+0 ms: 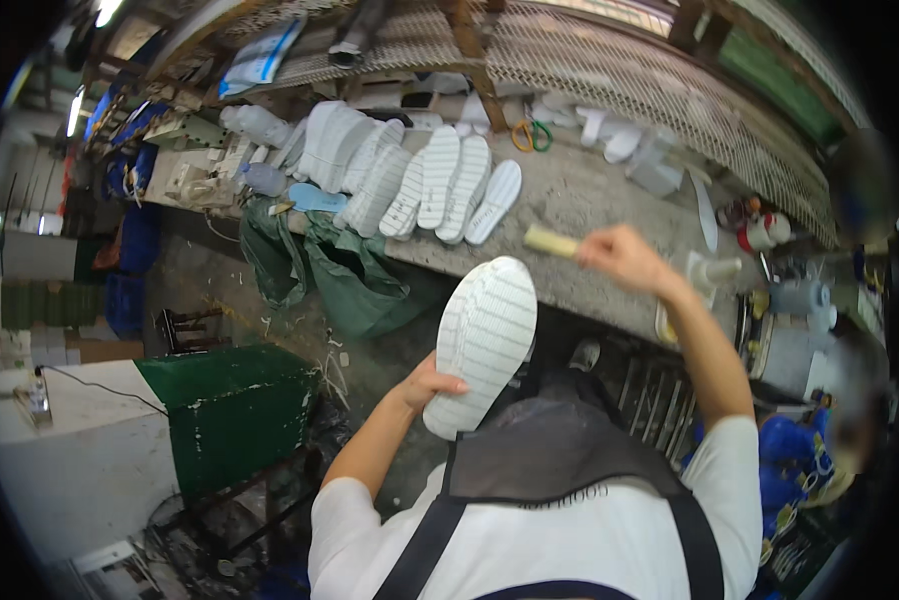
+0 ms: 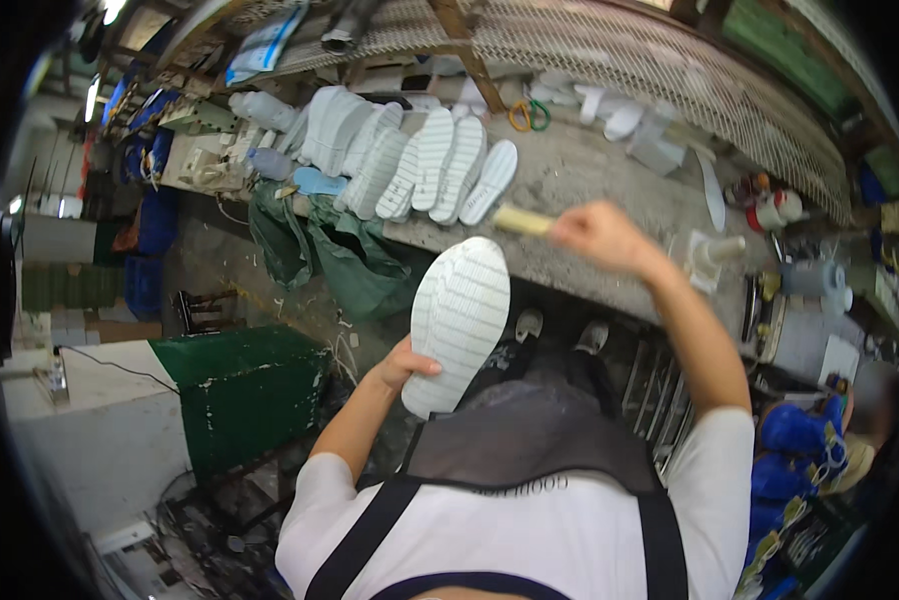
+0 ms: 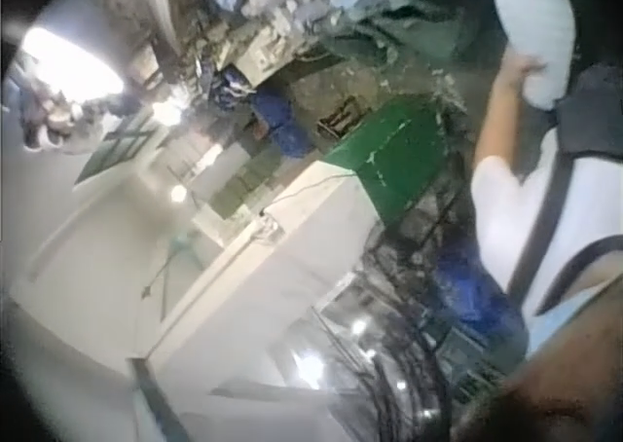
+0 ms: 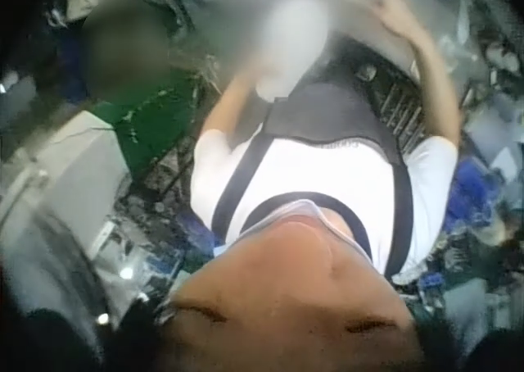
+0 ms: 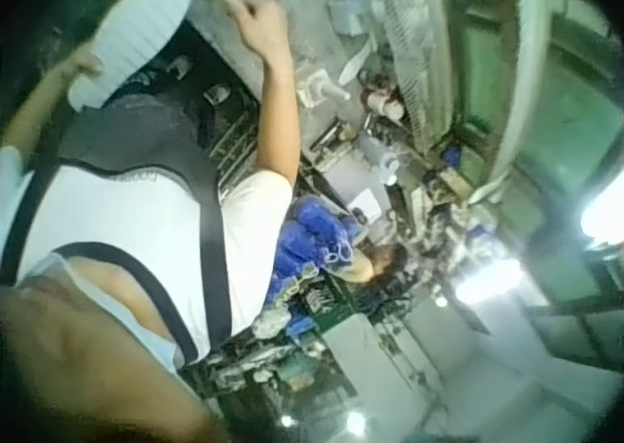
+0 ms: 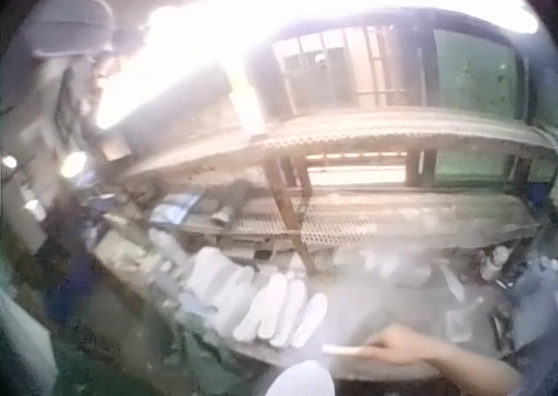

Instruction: The recorder is applying yellow adhesive to the bottom of white shoe soles using a small brush, then placing them on a rack.

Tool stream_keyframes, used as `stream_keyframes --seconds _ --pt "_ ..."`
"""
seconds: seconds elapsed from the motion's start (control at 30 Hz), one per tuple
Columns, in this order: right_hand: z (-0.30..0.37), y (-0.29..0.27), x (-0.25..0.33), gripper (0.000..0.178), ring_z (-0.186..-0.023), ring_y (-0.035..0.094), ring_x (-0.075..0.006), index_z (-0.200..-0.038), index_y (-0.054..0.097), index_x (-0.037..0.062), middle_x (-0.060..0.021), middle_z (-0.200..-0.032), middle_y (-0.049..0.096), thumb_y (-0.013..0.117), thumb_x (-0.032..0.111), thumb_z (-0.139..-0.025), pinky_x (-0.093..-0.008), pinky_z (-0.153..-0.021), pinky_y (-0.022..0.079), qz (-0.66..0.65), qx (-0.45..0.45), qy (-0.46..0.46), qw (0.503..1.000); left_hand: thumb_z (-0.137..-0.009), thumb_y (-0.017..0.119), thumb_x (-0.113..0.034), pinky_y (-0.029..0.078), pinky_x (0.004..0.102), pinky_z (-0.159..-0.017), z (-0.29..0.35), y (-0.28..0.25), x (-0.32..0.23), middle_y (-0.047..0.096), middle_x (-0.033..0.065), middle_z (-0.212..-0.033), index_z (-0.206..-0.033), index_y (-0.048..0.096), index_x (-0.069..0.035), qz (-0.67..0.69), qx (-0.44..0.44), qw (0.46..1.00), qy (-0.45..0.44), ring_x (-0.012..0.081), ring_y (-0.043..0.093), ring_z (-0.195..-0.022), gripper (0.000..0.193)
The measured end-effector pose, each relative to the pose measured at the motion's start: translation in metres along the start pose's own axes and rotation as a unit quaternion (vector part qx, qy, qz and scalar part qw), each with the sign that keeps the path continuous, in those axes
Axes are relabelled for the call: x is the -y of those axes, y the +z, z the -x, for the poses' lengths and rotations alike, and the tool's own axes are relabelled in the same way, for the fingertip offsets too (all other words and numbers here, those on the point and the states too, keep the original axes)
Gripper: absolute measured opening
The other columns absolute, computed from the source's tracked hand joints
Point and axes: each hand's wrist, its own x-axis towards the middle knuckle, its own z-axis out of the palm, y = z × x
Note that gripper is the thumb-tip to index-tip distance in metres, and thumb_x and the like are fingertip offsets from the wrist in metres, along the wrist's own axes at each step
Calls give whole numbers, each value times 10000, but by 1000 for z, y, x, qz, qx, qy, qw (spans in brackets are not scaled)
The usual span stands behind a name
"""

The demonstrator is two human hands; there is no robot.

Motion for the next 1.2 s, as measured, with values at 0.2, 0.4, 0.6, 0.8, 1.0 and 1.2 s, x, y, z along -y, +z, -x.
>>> stream_keyframes --seconds 0.2,0.4,0.6,0.8,1.0,1.2 --pt "-41 -14 9 321 -704 618 -337 -781 662 92 -152 -699 631 548 388 -829 -424 -640 477 292 -26 71 953 -657 682 -33 438 355 -921 3 -2 -21 582 135 -1150 -1263 442 30 -28 21 998 -49 225 568 -1052 655" --pt "-24 27 99 246 -563 583 -290 -734 595 120 -80 -589 573 594 355 -809 -403 -527 447 319 -24 -191 928 -763 610 -131 465 362 -888 -20 6 -43 592 144 -1114 -1247 441 37 26 -11 999 42 233 595 -987 539" --pt "73 104 51 275 -537 577 -269 -662 566 95 -77 -561 538 681 333 -740 -358 -508 448 126 25 -239 963 -858 477 -189 497 389 -841 -98 30 -54 601 155 -1076 -1208 466 36 266 -112 954 78 273 612 -942 415" --pt "62 28 31 658 -536 429 -116 -1049 601 -15 -44 -597 486 801 421 -598 -278 -500 381 -23 -276 25 960 -870 516 -192 478 321 -803 -150 108 -56 570 115 -1043 -1153 483 41 142 -130 954 228 189 576 -937 368" --pt "116 -13 13 463 -476 526 -215 -864 643 40 -77 -577 555 804 382 -596 -306 -471 416 8 -469 16 883 -882 517 -167 435 322 -878 -195 223 -48 557 110 -1103 -1168 480 55 128 -35 954 271 174 545 -1004 363" --pt "178 -104 1 565 -505 568 -203 -989 610 33 -76 -651 595 805 368 -579 -292 -490 443 119 -625 -70 769 -888 490 -238 467 339 -857 -246 355 -59 575 103 -1066 -1172 476 24 38 111 941 316 194 580 -957 387"
